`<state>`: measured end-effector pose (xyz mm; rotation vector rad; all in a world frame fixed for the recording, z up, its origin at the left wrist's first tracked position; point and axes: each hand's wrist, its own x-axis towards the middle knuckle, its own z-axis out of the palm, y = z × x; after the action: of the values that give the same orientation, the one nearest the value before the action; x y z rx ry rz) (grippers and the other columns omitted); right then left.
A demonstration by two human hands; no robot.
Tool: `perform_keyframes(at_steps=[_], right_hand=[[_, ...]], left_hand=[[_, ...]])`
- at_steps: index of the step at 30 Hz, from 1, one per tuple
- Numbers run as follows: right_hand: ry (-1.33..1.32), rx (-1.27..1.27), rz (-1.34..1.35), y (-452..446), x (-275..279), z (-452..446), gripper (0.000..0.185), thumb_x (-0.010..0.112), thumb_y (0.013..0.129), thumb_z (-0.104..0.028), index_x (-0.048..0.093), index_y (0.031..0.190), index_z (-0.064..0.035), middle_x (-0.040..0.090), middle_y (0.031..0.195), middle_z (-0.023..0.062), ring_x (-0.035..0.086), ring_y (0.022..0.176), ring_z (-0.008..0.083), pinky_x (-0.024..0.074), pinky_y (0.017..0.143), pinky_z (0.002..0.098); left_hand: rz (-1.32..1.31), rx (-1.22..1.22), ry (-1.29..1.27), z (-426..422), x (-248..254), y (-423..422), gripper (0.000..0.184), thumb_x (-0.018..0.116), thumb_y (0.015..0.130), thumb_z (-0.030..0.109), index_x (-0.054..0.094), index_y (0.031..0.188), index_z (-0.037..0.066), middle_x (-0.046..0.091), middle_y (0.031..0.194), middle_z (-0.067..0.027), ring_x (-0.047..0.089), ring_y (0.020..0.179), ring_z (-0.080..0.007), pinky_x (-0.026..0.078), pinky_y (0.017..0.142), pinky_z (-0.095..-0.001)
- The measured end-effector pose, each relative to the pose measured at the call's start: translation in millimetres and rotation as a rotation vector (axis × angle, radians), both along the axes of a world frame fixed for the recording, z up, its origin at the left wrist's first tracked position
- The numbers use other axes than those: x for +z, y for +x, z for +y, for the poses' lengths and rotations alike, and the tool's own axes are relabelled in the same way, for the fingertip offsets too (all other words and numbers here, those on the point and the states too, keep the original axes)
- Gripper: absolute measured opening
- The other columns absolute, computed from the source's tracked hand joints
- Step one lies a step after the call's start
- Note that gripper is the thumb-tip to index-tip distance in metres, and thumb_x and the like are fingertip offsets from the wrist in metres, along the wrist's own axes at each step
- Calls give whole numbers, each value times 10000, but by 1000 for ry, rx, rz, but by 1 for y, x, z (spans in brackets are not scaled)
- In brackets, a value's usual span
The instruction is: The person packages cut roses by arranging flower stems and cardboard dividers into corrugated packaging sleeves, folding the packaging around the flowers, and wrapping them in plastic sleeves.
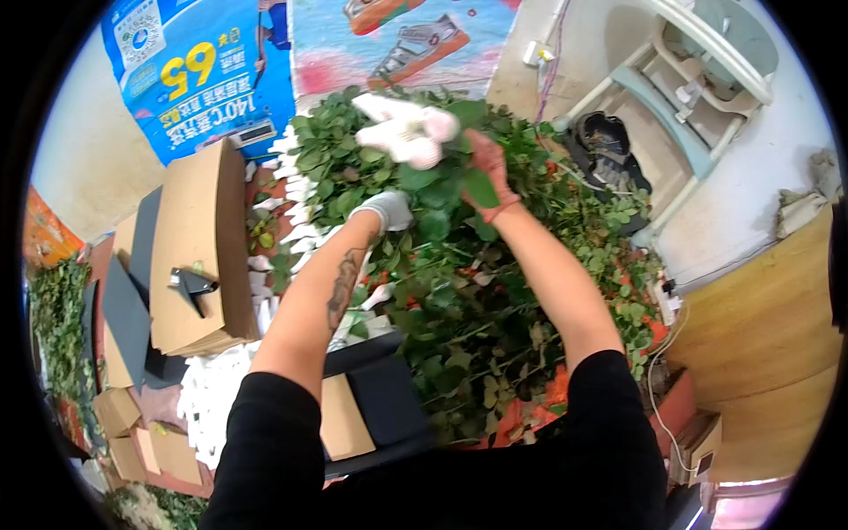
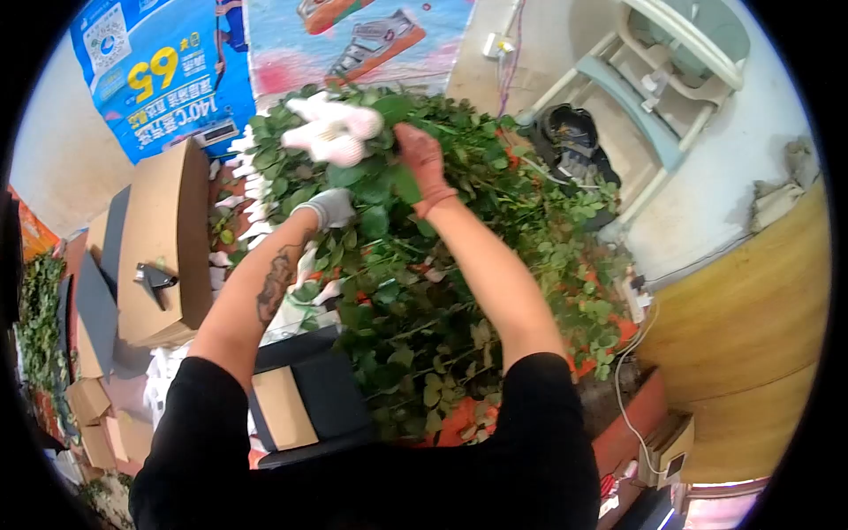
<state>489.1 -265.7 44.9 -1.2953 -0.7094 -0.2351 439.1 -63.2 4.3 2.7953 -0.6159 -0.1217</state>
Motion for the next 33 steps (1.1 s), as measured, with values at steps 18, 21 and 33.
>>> perform_keyframes(at_steps=[18, 21, 33], right_hand=[[457, -556, -402, -149, 291, -423, 523, 405, 936, -415, 387, 1362, -113, 401, 1375, 129, 406, 1230, 326, 296, 1054, 500], [507, -521, -374, -147, 294, -443, 470, 427, 921, -368, 411, 1315, -112, 426, 1307, 124, 432, 1164, 308, 323, 997, 466], [-1318, -879, -979, -103, 204, -60, 240, 480, 825, -157, 511, 1061, -133, 526, 926, 41, 525, 812, 176, 436, 673, 308]], left_hand=[[-148, -263, 399, 123, -117, -18, 422, 451, 842, 143, 533, 1249, 67, 530, 1282, -136, 487, 1185, -280, 324, 1034, -369], [98, -244, 415, 114, -108, -32, 446, 487, 812, 175, 542, 1249, 108, 552, 1234, -186, 534, 1123, -295, 367, 991, -385], [692, 58, 25, 117, -19, -111, 817, 664, 695, 353, 350, 1390, 60, 566, 1221, -187, 575, 1035, -306, 445, 898, -368]])
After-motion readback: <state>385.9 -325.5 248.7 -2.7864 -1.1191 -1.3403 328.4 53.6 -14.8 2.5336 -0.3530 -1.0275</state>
